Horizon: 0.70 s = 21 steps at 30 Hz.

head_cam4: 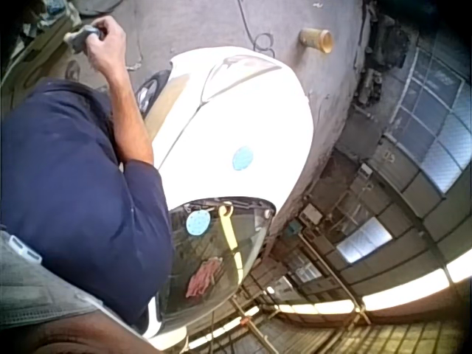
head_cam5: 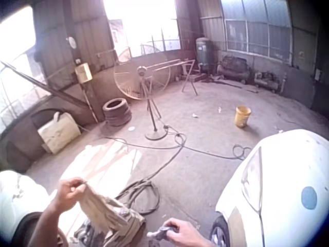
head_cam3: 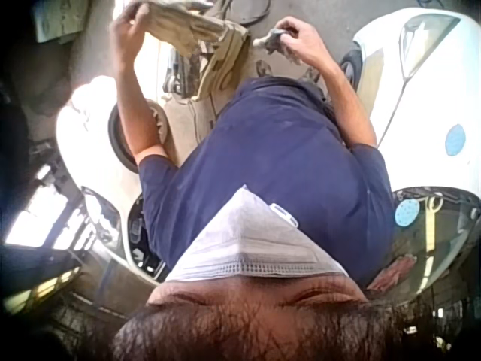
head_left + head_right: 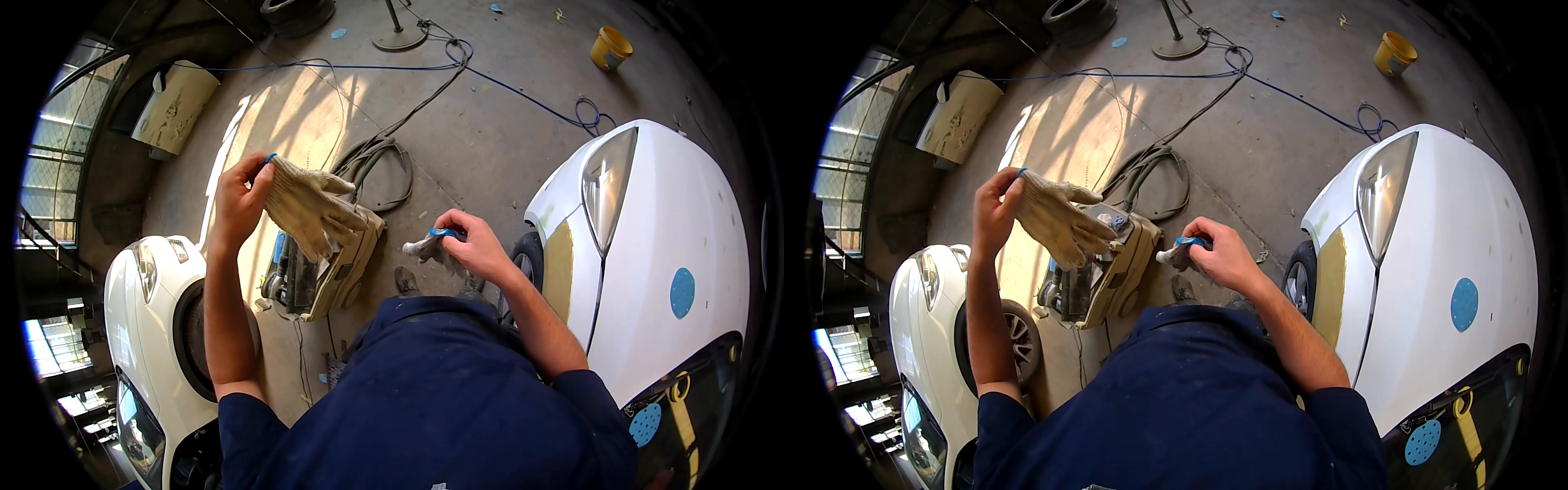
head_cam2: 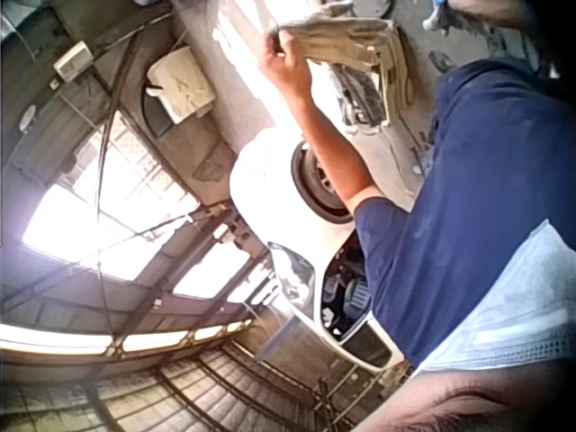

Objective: The person puts on gloves and uses an orbital sander to smooth the surface of a white car hood. They attach a sanding disc, connect the tool, and sand the hood in circular motions.

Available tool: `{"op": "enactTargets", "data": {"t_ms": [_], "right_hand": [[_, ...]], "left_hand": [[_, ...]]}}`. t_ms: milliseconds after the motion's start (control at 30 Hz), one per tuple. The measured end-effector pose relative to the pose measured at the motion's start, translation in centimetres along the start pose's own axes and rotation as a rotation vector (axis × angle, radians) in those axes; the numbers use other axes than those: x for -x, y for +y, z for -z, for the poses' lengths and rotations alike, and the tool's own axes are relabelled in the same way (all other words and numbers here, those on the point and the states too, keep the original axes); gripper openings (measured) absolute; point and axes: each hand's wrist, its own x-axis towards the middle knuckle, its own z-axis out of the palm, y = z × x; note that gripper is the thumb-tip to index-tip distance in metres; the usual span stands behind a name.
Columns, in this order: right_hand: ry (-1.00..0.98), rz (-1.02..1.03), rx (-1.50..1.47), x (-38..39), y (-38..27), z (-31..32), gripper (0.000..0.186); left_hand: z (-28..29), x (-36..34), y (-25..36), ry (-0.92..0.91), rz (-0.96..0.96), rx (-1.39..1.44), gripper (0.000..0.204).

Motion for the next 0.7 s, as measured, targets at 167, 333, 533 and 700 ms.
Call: {"op": "enactTargets", "data": {"t_ms": [167, 333, 533, 700], "right_hand": [[-0.008, 0.027, -0.021, -0.3, -0.5, -0.1, 0.018], [-0.018, 0.029, -0.003, -0.7, -0.6, -0.3, 0.017], [-0.111, -0.001, -0.051, -0.6, -1.8, -0.9, 0.015], [-0.189, -0.099, -0.070, -0.5, -2.3, -0.8, 0.016]], "left_hand": [[-0.7, 0.3, 0.4, -0.078, 0.030, -0.020, 0.020], [-1.2, 0.5, 1.5, -0.132, 0.035, -0.131, 0.020], [-4.4, 1.2, 2.2, -0.204, -0.187, -0.337, 0.020], [-5.5, 1.1, 3.3, -0.207, -0.338, -0.464, 0.025]]}}
